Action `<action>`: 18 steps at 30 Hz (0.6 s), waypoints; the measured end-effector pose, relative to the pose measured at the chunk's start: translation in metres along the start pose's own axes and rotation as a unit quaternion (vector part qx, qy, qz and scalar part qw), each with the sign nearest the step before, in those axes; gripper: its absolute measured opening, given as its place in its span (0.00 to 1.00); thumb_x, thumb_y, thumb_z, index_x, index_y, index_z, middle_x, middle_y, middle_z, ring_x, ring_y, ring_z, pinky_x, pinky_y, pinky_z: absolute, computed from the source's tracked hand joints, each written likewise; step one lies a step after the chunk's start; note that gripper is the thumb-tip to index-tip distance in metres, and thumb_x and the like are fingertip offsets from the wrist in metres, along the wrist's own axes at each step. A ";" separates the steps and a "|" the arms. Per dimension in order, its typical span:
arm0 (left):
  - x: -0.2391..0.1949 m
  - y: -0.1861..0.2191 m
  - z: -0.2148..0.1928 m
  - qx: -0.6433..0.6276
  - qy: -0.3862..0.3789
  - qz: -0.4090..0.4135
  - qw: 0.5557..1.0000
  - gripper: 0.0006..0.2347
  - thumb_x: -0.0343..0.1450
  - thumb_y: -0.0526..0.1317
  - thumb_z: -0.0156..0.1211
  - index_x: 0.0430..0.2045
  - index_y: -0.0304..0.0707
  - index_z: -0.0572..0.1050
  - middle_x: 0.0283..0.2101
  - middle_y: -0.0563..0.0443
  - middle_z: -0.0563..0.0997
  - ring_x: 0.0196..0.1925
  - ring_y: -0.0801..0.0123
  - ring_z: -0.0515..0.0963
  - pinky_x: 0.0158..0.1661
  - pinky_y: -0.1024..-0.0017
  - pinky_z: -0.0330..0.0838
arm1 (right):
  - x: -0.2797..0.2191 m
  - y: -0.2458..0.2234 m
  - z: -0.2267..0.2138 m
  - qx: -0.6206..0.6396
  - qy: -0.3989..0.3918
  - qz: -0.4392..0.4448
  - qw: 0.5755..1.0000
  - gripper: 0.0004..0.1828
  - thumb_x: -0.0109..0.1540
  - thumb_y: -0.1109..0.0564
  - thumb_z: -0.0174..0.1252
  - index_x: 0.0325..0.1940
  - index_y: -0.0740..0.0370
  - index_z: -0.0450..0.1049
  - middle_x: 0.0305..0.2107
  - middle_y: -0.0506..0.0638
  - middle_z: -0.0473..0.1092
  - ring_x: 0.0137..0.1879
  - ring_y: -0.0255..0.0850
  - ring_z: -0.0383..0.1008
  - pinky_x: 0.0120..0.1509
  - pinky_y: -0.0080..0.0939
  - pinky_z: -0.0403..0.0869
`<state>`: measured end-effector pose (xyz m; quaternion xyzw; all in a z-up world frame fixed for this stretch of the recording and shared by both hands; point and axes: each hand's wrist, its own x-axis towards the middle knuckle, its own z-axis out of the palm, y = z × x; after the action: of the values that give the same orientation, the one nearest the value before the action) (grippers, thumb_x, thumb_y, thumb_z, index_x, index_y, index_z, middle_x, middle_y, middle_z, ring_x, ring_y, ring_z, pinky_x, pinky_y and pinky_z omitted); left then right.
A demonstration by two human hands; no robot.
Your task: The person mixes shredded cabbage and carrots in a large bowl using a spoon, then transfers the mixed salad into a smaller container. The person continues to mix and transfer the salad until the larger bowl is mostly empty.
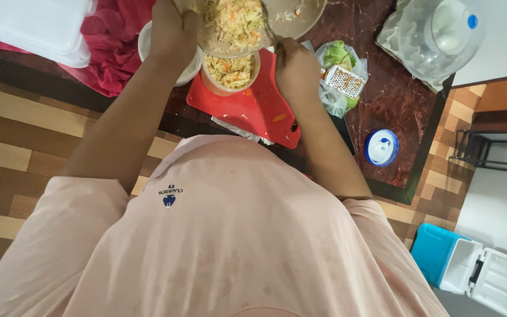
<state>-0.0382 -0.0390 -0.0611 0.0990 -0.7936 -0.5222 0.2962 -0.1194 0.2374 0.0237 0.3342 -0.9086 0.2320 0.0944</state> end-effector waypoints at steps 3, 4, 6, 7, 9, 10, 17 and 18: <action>-0.003 -0.002 0.001 0.019 0.018 0.049 0.998 0.09 0.76 0.30 0.54 0.48 0.23 0.69 0.43 0.29 0.79 0.46 0.37 0.80 0.47 0.53 0.73 | -0.002 -0.004 0.005 0.031 -0.006 -0.022 0.999 0.08 0.66 0.59 0.56 0.47 0.59 0.78 0.34 0.59 0.77 0.39 0.58 0.79 0.42 0.57 0.75; -0.005 -0.001 0.001 -0.006 0.011 0.048 0.999 0.11 0.75 0.30 0.52 0.50 0.23 0.69 0.45 0.29 0.80 0.49 0.37 0.80 0.50 0.53 0.74 | -0.002 -0.004 0.005 0.038 -0.014 -0.025 0.999 0.08 0.66 0.59 0.56 0.48 0.59 0.77 0.34 0.59 0.78 0.40 0.58 0.79 0.42 0.57 0.75; -0.010 0.003 0.002 -0.055 0.001 0.049 0.997 0.15 0.73 0.29 0.50 0.56 0.23 0.68 0.49 0.30 0.80 0.54 0.38 0.81 0.56 0.55 0.74 | 0.000 -0.004 0.004 0.013 -0.009 -0.044 0.999 0.08 0.65 0.59 0.57 0.48 0.58 0.77 0.35 0.58 0.77 0.38 0.57 0.78 0.40 0.55 0.75; -0.011 0.006 0.002 -0.050 0.003 0.068 0.996 0.16 0.73 0.28 0.50 0.57 0.23 0.68 0.50 0.29 0.79 0.54 0.36 0.79 0.57 0.55 0.73 | 0.000 -0.005 0.004 0.000 -0.007 -0.055 0.998 0.09 0.64 0.59 0.58 0.49 0.58 0.77 0.36 0.58 0.77 0.38 0.57 0.78 0.39 0.55 0.74; -0.014 0.012 0.003 -0.041 0.005 0.106 0.994 0.18 0.72 0.27 0.50 0.58 0.23 0.67 0.52 0.26 0.77 0.55 0.34 0.77 0.60 0.55 0.71 | -0.003 -0.005 0.004 -0.005 -0.015 -0.059 0.998 0.09 0.65 0.59 0.59 0.49 0.58 0.76 0.36 0.57 0.77 0.36 0.57 0.78 0.38 0.54 0.74; -0.015 0.014 0.003 -0.052 -0.003 0.097 0.994 0.18 0.73 0.27 0.49 0.59 0.23 0.66 0.52 0.27 0.78 0.56 0.35 0.77 0.60 0.55 0.72 | -0.006 -0.005 0.004 -0.008 -0.019 -0.061 0.998 0.09 0.65 0.60 0.59 0.50 0.58 0.76 0.36 0.56 0.76 0.36 0.57 0.77 0.37 0.54 0.73; -0.012 0.014 -0.001 -0.079 -0.046 0.125 0.988 0.18 0.74 0.26 0.47 0.61 0.25 0.63 0.57 0.28 0.77 0.60 0.36 0.77 0.62 0.56 0.72 | -0.019 0.000 -0.008 -0.028 0.011 -0.122 0.992 0.10 0.64 0.61 0.62 0.50 0.59 0.76 0.31 0.55 0.70 0.35 0.54 0.75 0.37 0.53 0.72; -0.013 0.014 -0.001 -0.093 -0.056 0.145 0.983 0.18 0.74 0.25 0.47 0.61 0.25 0.62 0.59 0.28 0.77 0.62 0.36 0.77 0.63 0.56 0.72 | -0.023 0.001 -0.010 -0.027 0.009 -0.129 0.991 0.11 0.65 0.62 0.62 0.52 0.59 0.77 0.31 0.55 0.69 0.35 0.54 0.74 0.37 0.53 0.72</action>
<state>-0.0251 -0.0280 -0.0535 -0.0745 -0.7629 -0.5498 0.3321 -0.1020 0.2561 0.0243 0.4435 -0.8630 0.1965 0.1410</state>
